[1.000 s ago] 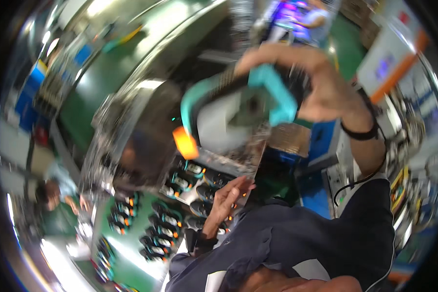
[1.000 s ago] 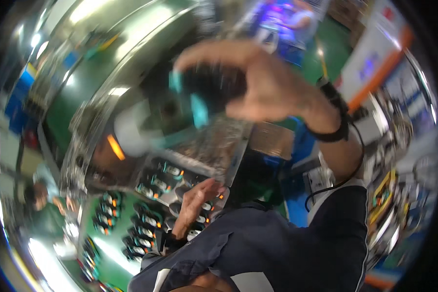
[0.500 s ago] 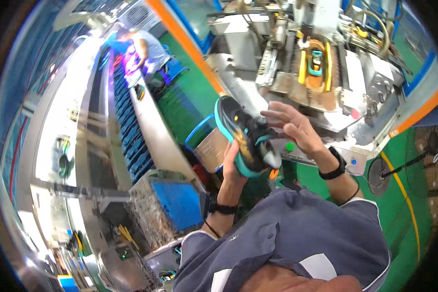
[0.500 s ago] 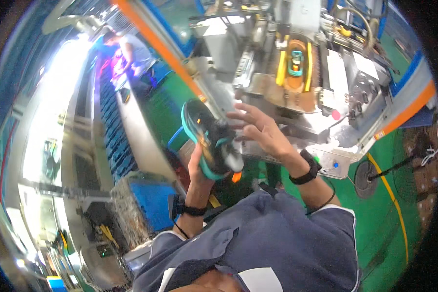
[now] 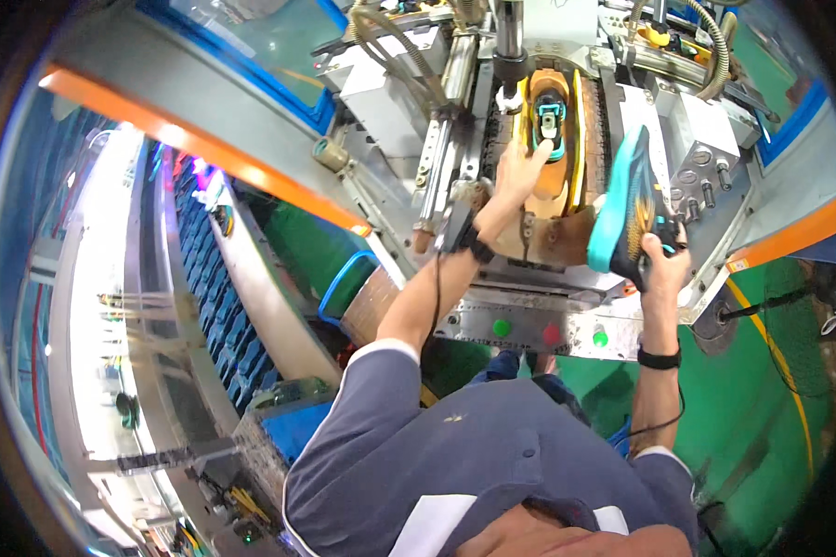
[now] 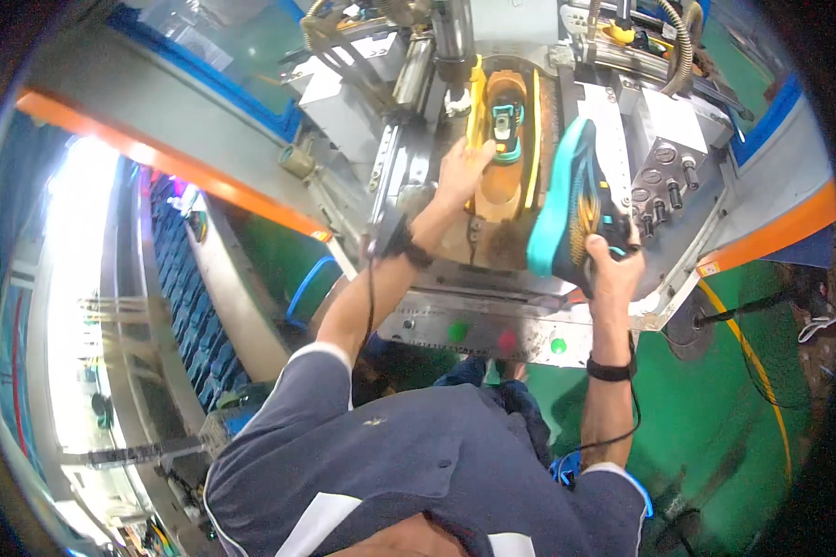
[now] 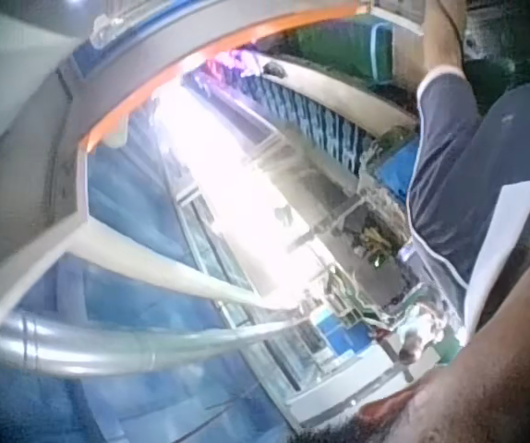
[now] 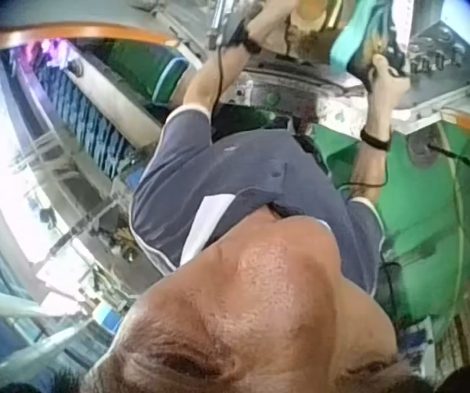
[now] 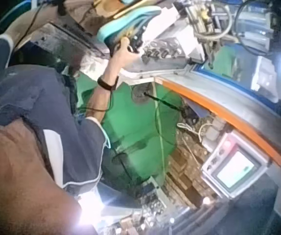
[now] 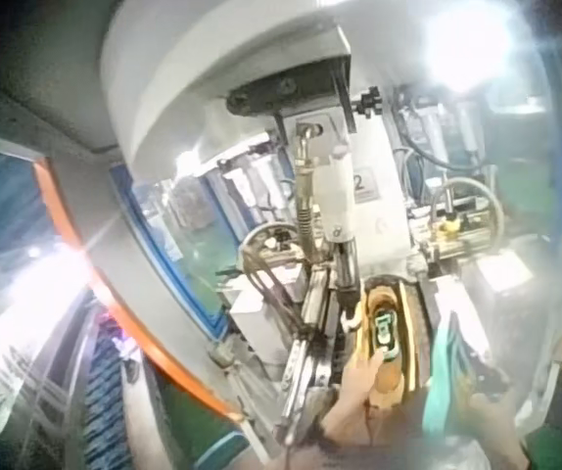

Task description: The person is operating a shoe-pressing machine to shape footwear and then placing the finished items on a conveyor belt.

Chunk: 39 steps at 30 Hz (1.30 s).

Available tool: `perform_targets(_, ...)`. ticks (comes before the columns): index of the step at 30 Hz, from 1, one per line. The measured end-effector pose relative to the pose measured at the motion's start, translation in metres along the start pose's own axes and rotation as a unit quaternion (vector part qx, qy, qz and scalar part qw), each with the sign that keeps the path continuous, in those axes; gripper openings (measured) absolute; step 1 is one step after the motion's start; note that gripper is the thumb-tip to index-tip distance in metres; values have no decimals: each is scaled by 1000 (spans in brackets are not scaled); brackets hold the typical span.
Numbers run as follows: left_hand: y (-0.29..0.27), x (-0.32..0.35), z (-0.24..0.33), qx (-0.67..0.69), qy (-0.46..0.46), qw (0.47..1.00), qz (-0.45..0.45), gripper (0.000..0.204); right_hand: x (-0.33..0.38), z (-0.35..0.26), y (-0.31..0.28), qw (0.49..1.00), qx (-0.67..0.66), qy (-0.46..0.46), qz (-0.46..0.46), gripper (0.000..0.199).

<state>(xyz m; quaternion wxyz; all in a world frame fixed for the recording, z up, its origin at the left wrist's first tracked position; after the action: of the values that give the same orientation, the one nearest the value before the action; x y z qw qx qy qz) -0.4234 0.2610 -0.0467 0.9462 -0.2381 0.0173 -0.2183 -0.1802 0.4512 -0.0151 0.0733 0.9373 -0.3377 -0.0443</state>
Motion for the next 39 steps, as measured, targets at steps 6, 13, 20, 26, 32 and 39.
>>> perform_targets(6, 75, -121, -28, -109, -21, 989, 102, 94, -10, -42, -27, 984, 135, -71, 88, 53)
perform_targets(13, 53, -120, -74, 251, -96, 956, 115, 47, -118, -55, -9, 952, 285, -72, 84, 48)
perform_targets(20, -53, 110, 5, 512, -140, 844, -72, 38, -258, -11, 123, 819, 549, 73, -149, 63)
perform_targets(26, -130, 259, -20, 472, -122, 871, 61, 58, -259, 94, 213, 763, 631, -82, -117, 41)
perform_targets(32, -134, 381, -37, 475, -134, 819, 291, 44, -246, 131, 229, 774, 628, -30, -76, 44)
perform_targets(39, -61, 454, -55, 463, -139, 742, 464, 32, -13, 43, 229, 811, 369, -346, -293, 28)
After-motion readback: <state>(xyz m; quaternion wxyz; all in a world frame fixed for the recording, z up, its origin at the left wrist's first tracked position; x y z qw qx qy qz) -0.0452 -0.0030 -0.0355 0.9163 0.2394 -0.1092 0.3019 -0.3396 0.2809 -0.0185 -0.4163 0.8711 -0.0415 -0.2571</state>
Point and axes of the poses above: each hand's wrist, its own x-axis away from the middle knuckle, its own y-axis out of the palm, z = x × y, the point moved 4 cm from there along -x, towards the middle knuckle, and after that the axes turned 6 degrees about -z, right-handed, at the moved point
